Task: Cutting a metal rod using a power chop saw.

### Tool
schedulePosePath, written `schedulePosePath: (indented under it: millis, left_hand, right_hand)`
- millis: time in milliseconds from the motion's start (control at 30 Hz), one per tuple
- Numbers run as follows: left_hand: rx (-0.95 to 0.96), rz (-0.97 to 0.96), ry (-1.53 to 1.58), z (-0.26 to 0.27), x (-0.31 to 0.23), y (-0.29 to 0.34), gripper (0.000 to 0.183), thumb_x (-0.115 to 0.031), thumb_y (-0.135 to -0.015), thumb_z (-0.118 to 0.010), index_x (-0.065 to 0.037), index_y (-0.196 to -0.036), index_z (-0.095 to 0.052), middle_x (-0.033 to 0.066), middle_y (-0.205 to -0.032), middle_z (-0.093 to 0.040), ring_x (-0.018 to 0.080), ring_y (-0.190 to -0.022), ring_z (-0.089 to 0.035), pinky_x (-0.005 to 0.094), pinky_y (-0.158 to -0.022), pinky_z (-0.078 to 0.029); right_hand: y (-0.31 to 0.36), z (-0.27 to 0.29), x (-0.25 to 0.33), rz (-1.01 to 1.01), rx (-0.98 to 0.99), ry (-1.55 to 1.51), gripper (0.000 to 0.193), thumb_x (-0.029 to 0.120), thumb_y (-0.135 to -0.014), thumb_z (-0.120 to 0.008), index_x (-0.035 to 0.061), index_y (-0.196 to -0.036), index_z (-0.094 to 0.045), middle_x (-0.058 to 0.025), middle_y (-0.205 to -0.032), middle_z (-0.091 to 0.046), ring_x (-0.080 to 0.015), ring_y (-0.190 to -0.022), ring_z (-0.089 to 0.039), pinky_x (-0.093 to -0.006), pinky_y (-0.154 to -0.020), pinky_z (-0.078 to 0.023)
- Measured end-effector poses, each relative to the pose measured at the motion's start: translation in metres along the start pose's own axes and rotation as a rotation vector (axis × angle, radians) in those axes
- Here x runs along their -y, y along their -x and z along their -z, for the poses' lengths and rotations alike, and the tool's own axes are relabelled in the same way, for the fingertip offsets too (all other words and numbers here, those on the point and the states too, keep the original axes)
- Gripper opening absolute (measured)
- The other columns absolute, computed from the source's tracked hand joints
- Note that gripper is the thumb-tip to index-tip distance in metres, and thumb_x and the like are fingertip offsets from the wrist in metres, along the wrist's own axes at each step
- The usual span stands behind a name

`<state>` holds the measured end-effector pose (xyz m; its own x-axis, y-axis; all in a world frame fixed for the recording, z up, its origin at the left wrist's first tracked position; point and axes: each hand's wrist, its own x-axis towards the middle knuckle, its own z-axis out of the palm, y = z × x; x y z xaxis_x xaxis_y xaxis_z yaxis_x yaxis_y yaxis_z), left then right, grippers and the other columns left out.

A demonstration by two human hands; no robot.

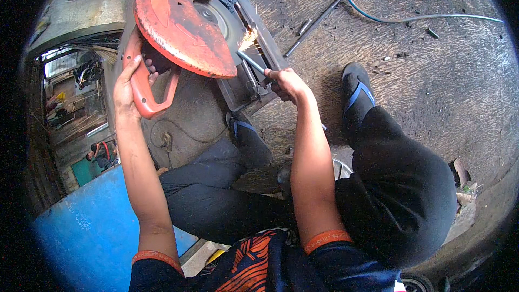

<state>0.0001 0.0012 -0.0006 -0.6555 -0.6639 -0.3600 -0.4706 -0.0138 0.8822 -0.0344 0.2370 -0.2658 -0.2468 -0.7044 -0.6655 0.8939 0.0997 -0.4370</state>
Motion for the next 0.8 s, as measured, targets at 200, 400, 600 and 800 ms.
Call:
schedulePosePath:
  millis: [200, 400, 600, 800]
  left_hand:
    - [-0.006, 0.005, 0.0, 0.002, 0.001, -0.002, 0.031, -0.021, -0.084, -0.065, -0.005, -0.108, -0.054, 0.0064, -0.093, -0.059, 0.0169, -0.083, -0.058, 0.0325, -0.074, -0.051]
    - [-0.022, 0.009, -0.011, -0.002, 0.0, 0.001, 0.03, -0.021, -0.085, -0.064, -0.005, -0.108, -0.054, 0.0061, -0.093, -0.059, 0.017, -0.083, -0.058, 0.0324, -0.074, -0.05]
    - [0.007, 0.002, 0.005, 0.002, 0.001, 0.0, 0.031, -0.021, -0.085, -0.064, -0.004, -0.108, -0.054, 0.0068, -0.094, -0.059, 0.0178, -0.084, -0.058, 0.0324, -0.075, -0.05]
    - [-0.021, 0.011, -0.011, -0.001, 0.001, 0.0, 0.033, -0.022, -0.085, -0.064, -0.004, -0.11, -0.053, 0.0067, -0.094, -0.059, 0.0178, -0.085, -0.058, 0.033, -0.075, -0.05]
  right_hand:
    - [0.0, 0.003, -0.003, 0.021, -0.018, 0.023, 0.036, 0.036, -0.089, -0.056, 0.0035, -0.077, -0.064, 0.0073, -0.048, -0.029, -0.0056, -0.038, -0.021, -0.0257, -0.038, -0.014]
    - [-0.004, 0.004, -0.008, 0.05, -0.056, 0.047, 0.036, 0.036, -0.086, -0.06, 0.0035, -0.071, -0.065, 0.0048, -0.045, -0.036, -0.0075, -0.036, -0.026, -0.0275, -0.037, -0.019]
    - [-0.007, 0.001, -0.011, 0.1, -0.098, 0.1, 0.038, 0.037, -0.085, -0.061, 0.0033, -0.068, -0.065, 0.0034, -0.045, -0.038, -0.0086, -0.036, -0.03, -0.0273, -0.036, -0.022]
    - [-0.011, -0.002, -0.015, 0.151, -0.132, 0.14, 0.039, 0.038, -0.085, -0.062, 0.0028, -0.067, -0.065, 0.0028, -0.046, -0.039, -0.0088, -0.036, -0.032, -0.0277, -0.035, -0.024]
